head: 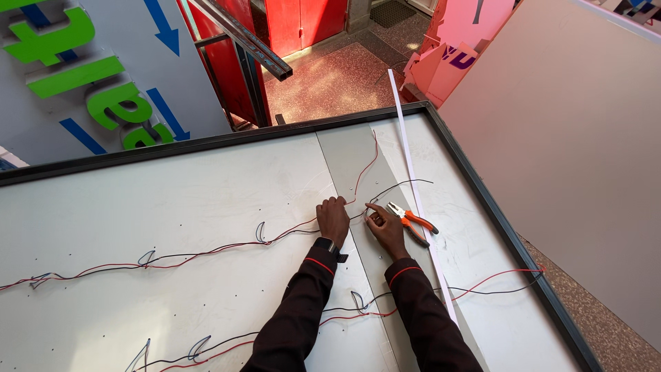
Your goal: The person strips insulation from multiple red and black wires laid on a white surface using pliers. The person repeatedly picks up wire ends, uses the pliers to remove insulation, and places the pliers back down.
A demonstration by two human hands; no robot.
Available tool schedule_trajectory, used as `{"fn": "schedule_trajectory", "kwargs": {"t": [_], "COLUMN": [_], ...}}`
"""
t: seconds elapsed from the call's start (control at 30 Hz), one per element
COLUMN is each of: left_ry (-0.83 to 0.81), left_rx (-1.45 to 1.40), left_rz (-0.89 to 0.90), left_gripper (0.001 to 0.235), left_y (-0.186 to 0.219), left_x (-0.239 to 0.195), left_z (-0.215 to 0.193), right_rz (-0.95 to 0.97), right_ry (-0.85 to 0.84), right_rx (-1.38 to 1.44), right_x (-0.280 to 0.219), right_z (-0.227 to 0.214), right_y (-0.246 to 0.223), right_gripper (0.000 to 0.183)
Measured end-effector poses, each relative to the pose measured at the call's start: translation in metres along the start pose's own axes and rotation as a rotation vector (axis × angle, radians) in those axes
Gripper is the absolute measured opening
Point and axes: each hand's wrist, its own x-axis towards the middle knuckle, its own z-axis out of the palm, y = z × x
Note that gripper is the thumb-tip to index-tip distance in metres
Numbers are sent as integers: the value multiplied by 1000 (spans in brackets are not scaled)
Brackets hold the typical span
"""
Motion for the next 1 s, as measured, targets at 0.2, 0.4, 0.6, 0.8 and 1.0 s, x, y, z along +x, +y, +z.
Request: {"fn": "schedule_trajectory", "kwargs": {"t": [0.2, 0.4, 0.6, 0.8, 1.0], "left_ry": [92, 64, -8, 116, 235], "left_rx": [-424, -504, -442, -40, -80], "left_rz": [-62, 70, 332, 355, 500], "left_gripper": [24, 13, 16, 66, 74], "left_y": [-11, -16, 18, 23, 17], "left_x": [-30, -59, -101, -94, -72], "left_z": [-21, -14, 9, 6, 2], "right_rz": [36, -33, -112, -229, -243], "right_ry": [-141, -25, 69, 199, 291], "right_rx": [-325, -228, -172, -253, -125], "right_x": [-1, 1, 0, -7, -5], "right_z": [4, 5, 5, 10, 8], "right_y": [5, 9, 9, 14, 9], "right_gripper": [18, 17, 11, 9, 12]}}
